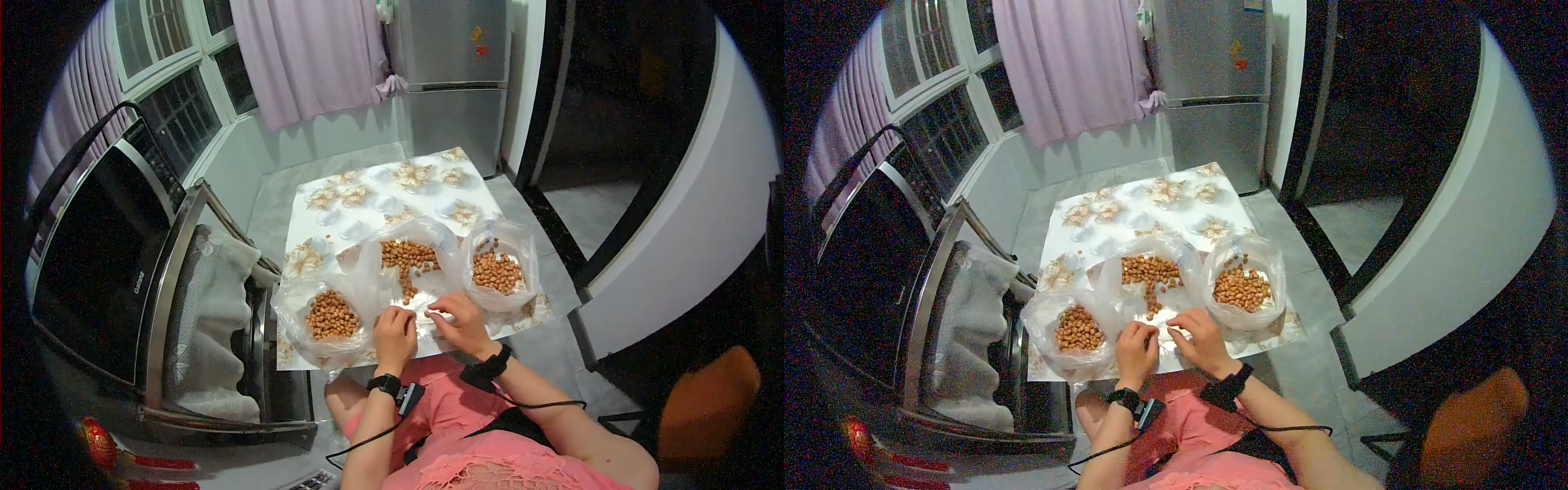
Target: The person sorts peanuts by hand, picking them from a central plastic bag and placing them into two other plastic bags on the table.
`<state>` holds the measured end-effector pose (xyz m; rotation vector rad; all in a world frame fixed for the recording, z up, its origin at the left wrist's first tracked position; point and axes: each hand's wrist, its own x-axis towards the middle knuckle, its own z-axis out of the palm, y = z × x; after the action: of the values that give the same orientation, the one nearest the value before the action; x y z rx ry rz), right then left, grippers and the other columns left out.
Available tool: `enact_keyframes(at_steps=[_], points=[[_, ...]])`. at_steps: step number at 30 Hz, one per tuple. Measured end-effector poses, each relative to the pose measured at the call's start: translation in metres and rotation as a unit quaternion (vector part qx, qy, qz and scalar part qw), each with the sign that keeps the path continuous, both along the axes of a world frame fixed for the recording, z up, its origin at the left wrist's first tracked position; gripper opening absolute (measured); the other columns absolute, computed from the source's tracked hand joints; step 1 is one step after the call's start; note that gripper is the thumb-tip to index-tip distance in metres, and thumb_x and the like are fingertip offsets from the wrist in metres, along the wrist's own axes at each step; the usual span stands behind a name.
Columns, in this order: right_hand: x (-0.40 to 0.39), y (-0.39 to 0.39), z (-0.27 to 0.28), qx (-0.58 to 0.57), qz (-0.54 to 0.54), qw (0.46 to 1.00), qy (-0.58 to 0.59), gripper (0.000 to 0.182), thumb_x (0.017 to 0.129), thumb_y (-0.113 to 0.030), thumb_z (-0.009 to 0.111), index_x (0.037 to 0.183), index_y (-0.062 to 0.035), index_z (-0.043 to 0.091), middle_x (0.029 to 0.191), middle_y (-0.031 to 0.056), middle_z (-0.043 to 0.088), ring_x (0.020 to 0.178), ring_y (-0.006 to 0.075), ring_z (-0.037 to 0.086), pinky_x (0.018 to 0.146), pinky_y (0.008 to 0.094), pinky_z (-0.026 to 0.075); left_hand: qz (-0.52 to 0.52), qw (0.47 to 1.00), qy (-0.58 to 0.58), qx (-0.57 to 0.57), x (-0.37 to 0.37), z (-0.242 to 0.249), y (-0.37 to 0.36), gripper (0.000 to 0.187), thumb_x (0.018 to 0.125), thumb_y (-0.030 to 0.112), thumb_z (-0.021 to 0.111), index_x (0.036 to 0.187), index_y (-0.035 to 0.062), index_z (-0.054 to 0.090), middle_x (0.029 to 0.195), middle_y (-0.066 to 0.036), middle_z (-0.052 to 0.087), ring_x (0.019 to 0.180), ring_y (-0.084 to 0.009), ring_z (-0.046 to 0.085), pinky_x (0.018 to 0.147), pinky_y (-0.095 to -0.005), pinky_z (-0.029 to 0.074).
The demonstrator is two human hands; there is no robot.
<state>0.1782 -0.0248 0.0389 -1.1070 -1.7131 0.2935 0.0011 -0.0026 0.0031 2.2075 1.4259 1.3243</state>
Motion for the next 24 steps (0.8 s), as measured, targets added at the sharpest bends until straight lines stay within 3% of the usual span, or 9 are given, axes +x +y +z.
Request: enact_keyframes(at_steps=[4, 14, 17, 24], points=[[-0.009, 0.012, -0.022, -0.063, 0.007, 0.998, -0.012, 0.014, 0.085, -0.010, 0.072, 0.096, -0.0036, 0.068, 0.093, 0.0129, 0.064, 0.093, 0.0348, 0.063, 0.081, 0.0428, 0.051, -0.004, 1.000, -0.004, 0.015, -0.001, -0.002, 0.001, 0.006, 0.082, 0.006, 0.070, 0.088, 0.0063, 0.068, 0.089, -0.010, 0.064, 0.084, -0.0318, 0.064, 0.077, -0.0420, 0.050], [-0.015, 0.012, -0.035, -0.017, -0.051, 0.997, -0.059, 0.019, 0.083, -0.010, 0.072, 0.096, 0.0003, 0.063, 0.106, 0.0166, 0.059, 0.103, 0.0370, 0.059, 0.087, 0.0441, 0.050, -0.006, 1.000, -0.004, -0.007, 0.000, -0.006, 0.002, 0.007, 0.082, 0.008, 0.071, 0.089, 0.0080, 0.069, 0.088, -0.008, 0.064, 0.084, -0.0309, 0.064, 0.077, -0.0420, 0.049], [-0.016, 0.010, -0.032, -0.023, -0.054, 0.996, -0.063, 0.017, 0.083, -0.010, 0.071, 0.091, 0.0005, 0.060, 0.103, 0.0167, 0.059, 0.101, 0.0372, 0.059, 0.087, 0.0442, 0.049, -0.010, 0.999, 0.003, 0.040, -0.001, -0.009, 0.005, 0.006, 0.082, 0.006, 0.071, 0.088, 0.0070, 0.069, 0.087, -0.009, 0.064, 0.077, -0.0292, 0.064, 0.071, -0.0399, 0.051], [-0.017, 0.010, -0.031, -0.008, -0.061, 0.995, -0.081, 0.015, 0.083, -0.011, 0.068, 0.086, 0.0006, 0.058, 0.095, 0.0178, 0.058, 0.095, 0.0384, 0.058, 0.083, 0.0463, 0.049, -0.007, 0.999, 0.023, 0.041, -0.001, -0.010, 0.005, 0.006, 0.083, 0.007, 0.070, 0.089, 0.0067, 0.070, 0.087, -0.009, 0.064, 0.077, -0.0292, 0.064, 0.071, -0.0403, 0.051]])
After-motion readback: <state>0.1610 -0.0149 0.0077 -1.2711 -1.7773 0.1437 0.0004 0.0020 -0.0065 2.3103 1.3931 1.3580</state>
